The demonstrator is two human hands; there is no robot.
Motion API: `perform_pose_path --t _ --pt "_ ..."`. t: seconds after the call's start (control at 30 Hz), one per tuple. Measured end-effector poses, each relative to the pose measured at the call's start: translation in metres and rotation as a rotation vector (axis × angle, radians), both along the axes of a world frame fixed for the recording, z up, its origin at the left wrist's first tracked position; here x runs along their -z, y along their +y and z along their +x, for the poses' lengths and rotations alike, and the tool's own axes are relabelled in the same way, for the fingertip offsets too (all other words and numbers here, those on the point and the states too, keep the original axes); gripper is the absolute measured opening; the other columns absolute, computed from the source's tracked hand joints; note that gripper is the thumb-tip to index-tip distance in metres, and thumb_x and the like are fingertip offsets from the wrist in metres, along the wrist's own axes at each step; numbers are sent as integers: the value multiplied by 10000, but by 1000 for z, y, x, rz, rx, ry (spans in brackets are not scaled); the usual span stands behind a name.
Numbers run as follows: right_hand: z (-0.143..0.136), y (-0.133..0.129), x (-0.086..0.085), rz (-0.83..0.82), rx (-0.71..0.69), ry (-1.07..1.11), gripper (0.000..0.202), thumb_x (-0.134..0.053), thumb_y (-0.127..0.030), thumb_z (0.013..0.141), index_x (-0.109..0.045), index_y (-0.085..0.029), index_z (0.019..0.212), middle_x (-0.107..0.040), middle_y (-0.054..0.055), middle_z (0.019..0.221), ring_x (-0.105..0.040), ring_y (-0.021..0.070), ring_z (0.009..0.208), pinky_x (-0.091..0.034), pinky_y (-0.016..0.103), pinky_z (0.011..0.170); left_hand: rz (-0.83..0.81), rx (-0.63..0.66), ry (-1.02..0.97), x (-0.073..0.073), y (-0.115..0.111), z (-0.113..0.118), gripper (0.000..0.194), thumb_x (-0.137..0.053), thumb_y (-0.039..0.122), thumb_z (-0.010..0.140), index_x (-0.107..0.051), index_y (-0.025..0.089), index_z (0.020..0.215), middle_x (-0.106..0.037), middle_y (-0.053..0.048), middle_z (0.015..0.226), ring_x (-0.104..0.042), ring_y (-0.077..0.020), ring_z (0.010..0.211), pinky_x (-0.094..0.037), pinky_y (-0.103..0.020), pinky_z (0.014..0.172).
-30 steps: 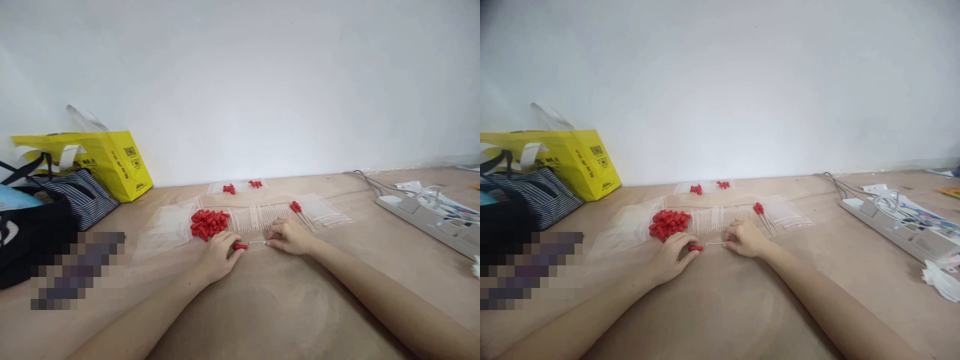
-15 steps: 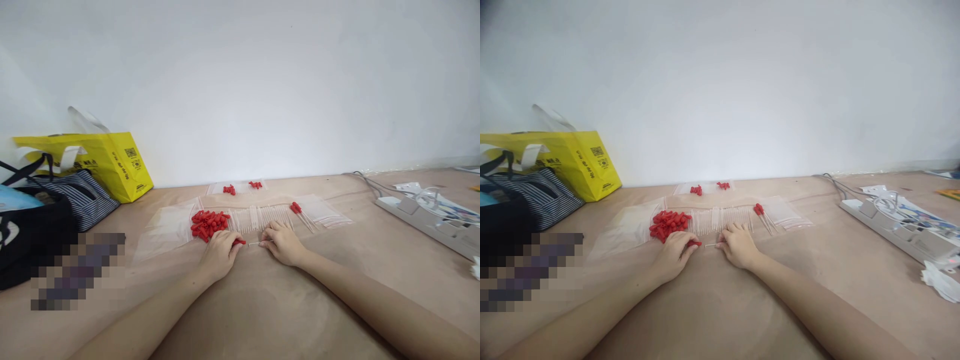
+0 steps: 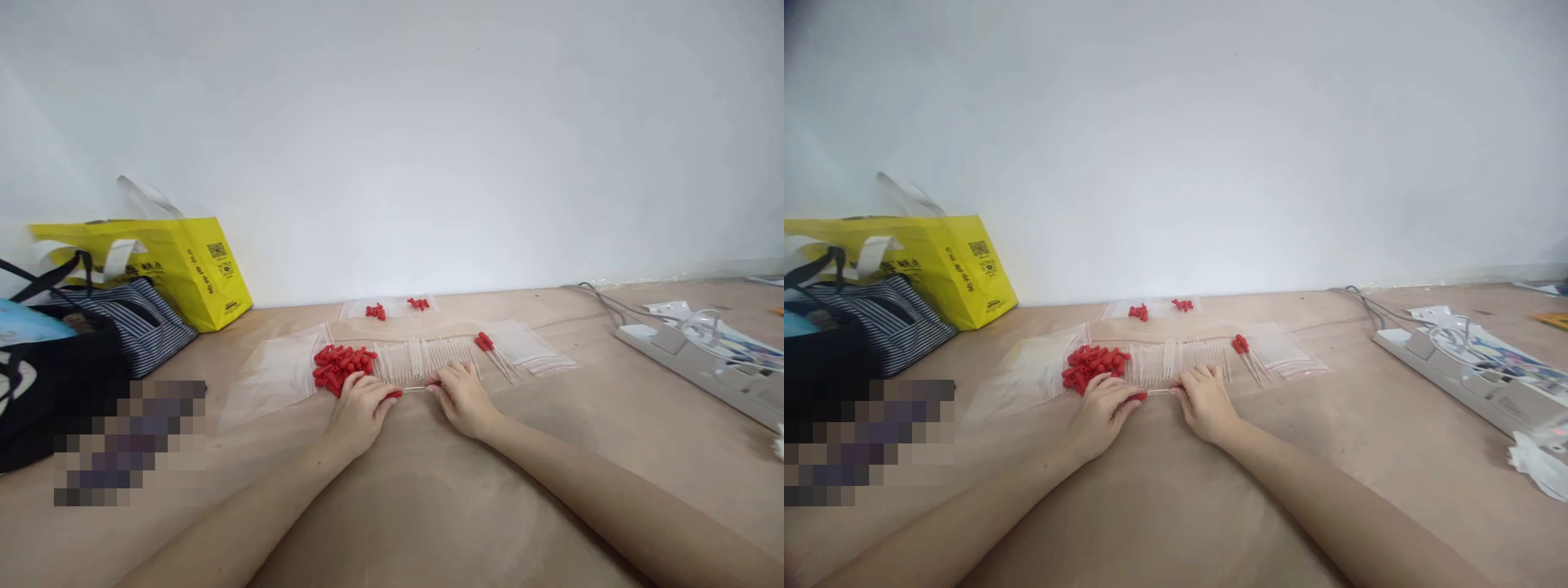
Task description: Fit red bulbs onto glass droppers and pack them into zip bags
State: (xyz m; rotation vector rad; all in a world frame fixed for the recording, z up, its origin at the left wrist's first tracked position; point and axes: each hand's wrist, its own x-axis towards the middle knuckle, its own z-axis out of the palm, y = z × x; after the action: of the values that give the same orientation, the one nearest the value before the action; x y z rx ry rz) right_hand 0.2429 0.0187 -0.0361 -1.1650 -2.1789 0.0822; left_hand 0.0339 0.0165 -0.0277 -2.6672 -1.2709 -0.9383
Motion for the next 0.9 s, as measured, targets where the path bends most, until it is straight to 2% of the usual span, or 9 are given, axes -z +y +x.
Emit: perform_pose_path --t 0.2,0.4,0.63,0.9 --pt "-2 0 3 41 -34 -27 194 -404 -228 873 -591 -196 915 -610 47 815 -478 179 811 -254 303 710 42 5 -21 2 2 1 150 -486 209 824 -616 221 897 -666 8 793 -563 -153 781 -302 -402 893" --pt "-5 -5 -1 64 -54 -42 183 -405 -216 874 -580 -176 838 -619 29 780 -510 149 773 -236 321 763 85 -4 -24 1 0 1 148 -479 208 827 -617 211 880 -671 1 787 -569 -157 775 -309 -401 882" --pt "-7 -8 -3 128 -84 -62 139 -442 -200 846 -570 -181 795 -616 13 735 -477 144 752 -217 334 781 81 -20 -59 -1 -2 3 144 -461 228 838 -603 208 841 -662 8 771 -580 -137 736 -312 -380 872" --pt "-3 -6 -3 214 -181 -59 146 -450 -193 837 -591 -173 807 -595 21 706 -430 148 735 -238 346 780 84 40 -61 -3 -7 3 106 -476 213 826 -579 206 801 -665 27 751 -588 -127 712 -292 -378 886"
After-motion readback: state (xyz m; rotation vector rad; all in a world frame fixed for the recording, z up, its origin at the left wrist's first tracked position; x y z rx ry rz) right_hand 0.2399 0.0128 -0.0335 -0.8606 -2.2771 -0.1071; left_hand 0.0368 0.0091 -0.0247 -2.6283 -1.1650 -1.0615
